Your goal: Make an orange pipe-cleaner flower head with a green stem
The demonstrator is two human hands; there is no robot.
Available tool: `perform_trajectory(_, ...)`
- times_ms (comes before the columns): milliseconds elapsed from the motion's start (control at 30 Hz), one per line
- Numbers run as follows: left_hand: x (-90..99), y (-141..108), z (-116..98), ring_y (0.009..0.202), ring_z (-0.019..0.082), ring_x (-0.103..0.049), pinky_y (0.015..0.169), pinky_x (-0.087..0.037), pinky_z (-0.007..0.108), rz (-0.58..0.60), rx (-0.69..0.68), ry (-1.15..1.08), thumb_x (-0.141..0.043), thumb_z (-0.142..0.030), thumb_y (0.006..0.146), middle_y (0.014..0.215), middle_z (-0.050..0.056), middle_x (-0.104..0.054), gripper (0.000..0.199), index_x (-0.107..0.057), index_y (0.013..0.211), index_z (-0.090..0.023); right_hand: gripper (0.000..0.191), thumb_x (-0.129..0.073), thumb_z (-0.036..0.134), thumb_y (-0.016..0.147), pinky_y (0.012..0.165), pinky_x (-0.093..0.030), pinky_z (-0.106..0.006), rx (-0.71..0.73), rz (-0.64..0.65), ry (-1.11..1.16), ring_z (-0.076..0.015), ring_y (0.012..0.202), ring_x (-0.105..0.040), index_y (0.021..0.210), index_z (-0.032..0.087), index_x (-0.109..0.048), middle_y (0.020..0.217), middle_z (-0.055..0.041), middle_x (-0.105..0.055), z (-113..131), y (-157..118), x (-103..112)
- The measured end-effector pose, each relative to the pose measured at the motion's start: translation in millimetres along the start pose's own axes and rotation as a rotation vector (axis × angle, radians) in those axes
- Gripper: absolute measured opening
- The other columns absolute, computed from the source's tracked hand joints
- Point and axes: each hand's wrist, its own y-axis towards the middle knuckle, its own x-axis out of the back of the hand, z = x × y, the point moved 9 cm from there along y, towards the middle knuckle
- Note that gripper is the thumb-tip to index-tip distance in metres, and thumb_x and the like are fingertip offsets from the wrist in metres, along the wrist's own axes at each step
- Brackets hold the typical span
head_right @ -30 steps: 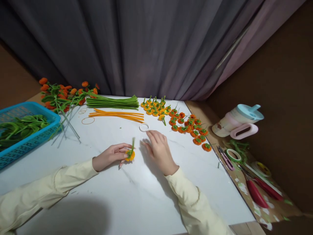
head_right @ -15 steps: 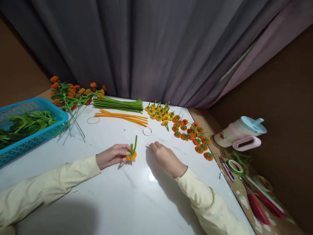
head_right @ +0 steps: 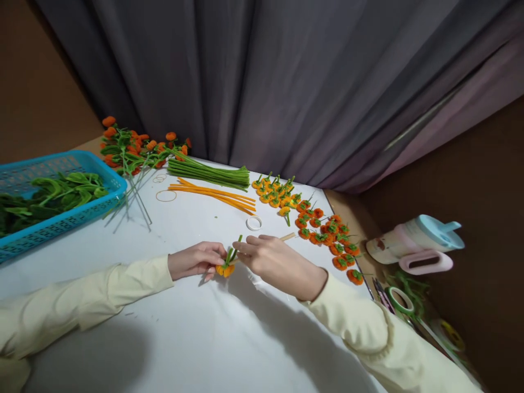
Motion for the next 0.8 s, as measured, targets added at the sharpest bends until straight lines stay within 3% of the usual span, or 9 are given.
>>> perform_trajectory(233, 1.3, 0.6, 4.5, 0.042, 0.006, -0.045, 0.042, -0.045, 0.021, 0.043, 0.03, 0.017, -0.072, -0.019, 0.06, 0.054, -0.002, -0.055, 0.023, -0.053, 0.072, -0.012, 0.025, -0.042, 0.006, 0.087, 0.056, -0.036, -0.027, 0.06, 0.029, 0.055, -0.0161, 0.068, -0.05, 0.097, 0.017, -0.063, 0.087, -0.0056, -0.062, -1.2, 9.0, -3.2)
perform_trajectory(467, 1.8, 0.9, 2.6, 0.041, 0.006, -0.044, 0.041, -0.044, 0.021, 0.014, 0.028, 0.012, -0.072, -0.019, 0.059, 0.049, -0.004, -0.052, 0.024, -0.052, 0.071, -0.013, 0.014, -0.048, 0.009, 0.086, 0.047, -0.033, -0.027, 0.041, 0.096, -0.105, -0.0161, 0.065, -0.05, 0.094, 0.014, -0.059, 0.083, -0.0057, -0.057, 11.6, 8.5, -18.7)
perform_trajectory(633, 3.0, -0.2, -0.5, 0.038, 0.007, -0.047, 0.041, -0.042, 0.021, -0.021, -0.071, 0.108, -0.071, -0.025, 0.063, 0.05, -0.006, -0.052, 0.027, -0.049, 0.075, -0.014, 0.015, -0.046, 0.006, 0.084, 0.041, -0.034, -0.027, -0.056, 0.108, -0.229, -0.0162, 0.06, -0.051, 0.088, 0.011, -0.059, 0.084, -0.0088, -0.054, 21.4, 6.6, -31.6)
perform_trajectory(800, 2.1, -3.7, -4.6, 0.039, 0.008, -0.053, 0.038, -0.04, 0.02, -0.071, -0.182, 0.249, -0.068, -0.035, 0.067, 0.061, -0.002, -0.059, 0.032, -0.045, 0.076, -0.015, 0.022, -0.045, 0.005, 0.082, 0.037, -0.038, -0.027, -0.129, 0.095, -0.277, -0.0161, 0.059, -0.053, 0.099, 0.01, -0.059, 0.101, -0.0141, -0.055, 26.8, 2.3, -40.8)
